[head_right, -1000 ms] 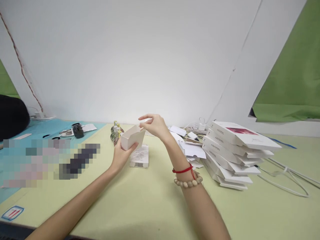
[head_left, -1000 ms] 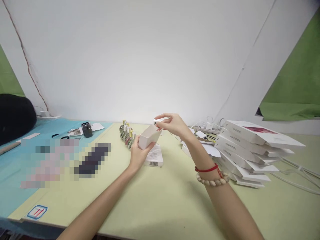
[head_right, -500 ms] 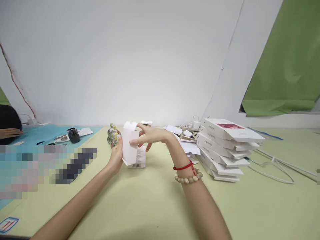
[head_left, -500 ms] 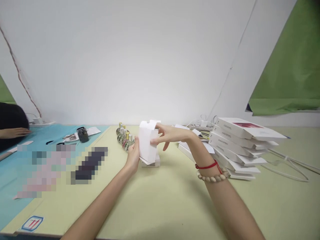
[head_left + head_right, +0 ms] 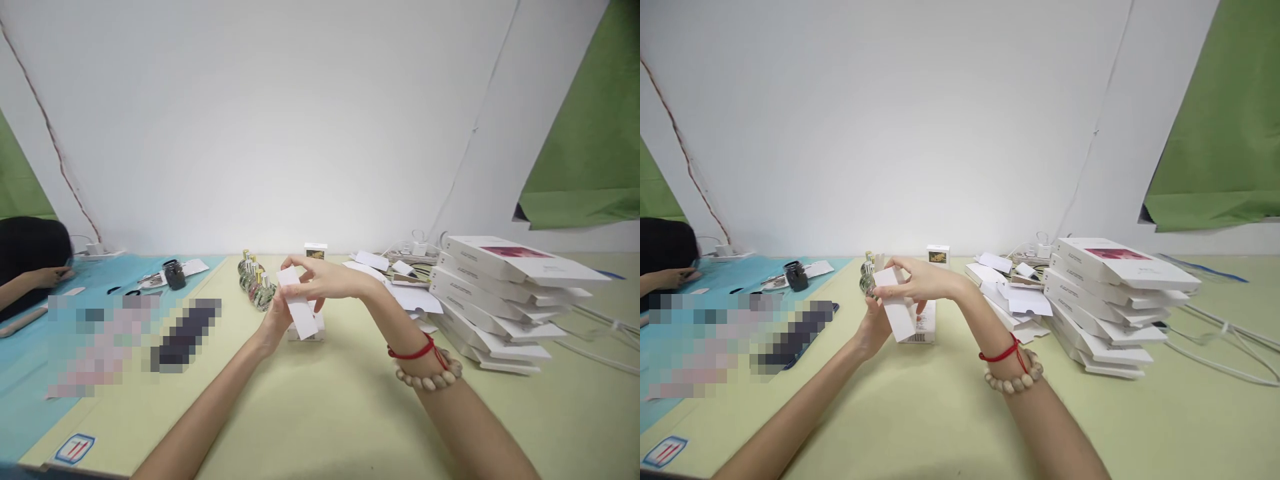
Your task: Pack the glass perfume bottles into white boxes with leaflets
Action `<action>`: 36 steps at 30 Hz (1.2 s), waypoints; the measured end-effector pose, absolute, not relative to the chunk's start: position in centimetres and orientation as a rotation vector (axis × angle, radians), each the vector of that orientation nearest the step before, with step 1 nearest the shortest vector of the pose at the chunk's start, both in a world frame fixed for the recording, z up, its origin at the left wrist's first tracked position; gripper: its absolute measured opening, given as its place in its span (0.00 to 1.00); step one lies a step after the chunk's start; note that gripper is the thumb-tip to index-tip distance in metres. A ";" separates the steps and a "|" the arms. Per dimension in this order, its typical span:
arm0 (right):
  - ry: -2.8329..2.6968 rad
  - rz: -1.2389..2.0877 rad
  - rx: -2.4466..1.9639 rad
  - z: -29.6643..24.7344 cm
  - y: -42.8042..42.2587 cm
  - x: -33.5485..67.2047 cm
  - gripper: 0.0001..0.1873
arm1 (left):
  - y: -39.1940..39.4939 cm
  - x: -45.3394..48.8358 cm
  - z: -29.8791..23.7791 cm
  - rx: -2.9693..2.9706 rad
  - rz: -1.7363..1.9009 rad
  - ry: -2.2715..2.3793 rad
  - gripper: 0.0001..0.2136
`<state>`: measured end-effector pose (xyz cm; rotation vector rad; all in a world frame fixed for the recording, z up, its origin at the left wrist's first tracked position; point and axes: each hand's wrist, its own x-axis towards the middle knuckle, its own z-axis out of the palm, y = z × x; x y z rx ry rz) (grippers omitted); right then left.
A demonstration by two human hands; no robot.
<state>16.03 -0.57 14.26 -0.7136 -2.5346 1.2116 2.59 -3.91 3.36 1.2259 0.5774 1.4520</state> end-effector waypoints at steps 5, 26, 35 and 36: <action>-2.424 1.042 -0.715 14.2 -0.9 15.9 0.25 | -4.2 2.3 3.5 1.294 1.333 0.578 0.34; -2.213 0.711 -0.707 13.1 0.3 15.0 0.27 | -4.6 3.1 4.4 0.928 1.379 0.545 0.21; -2.092 1.435 -0.727 12.4 0.5 15.2 0.32 | -4.6 2.4 5.2 0.940 1.312 0.458 0.27; -2.053 1.590 -0.705 11.8 0.5 15.0 0.27 | -4.4 2.5 5.0 0.924 1.342 0.486 0.28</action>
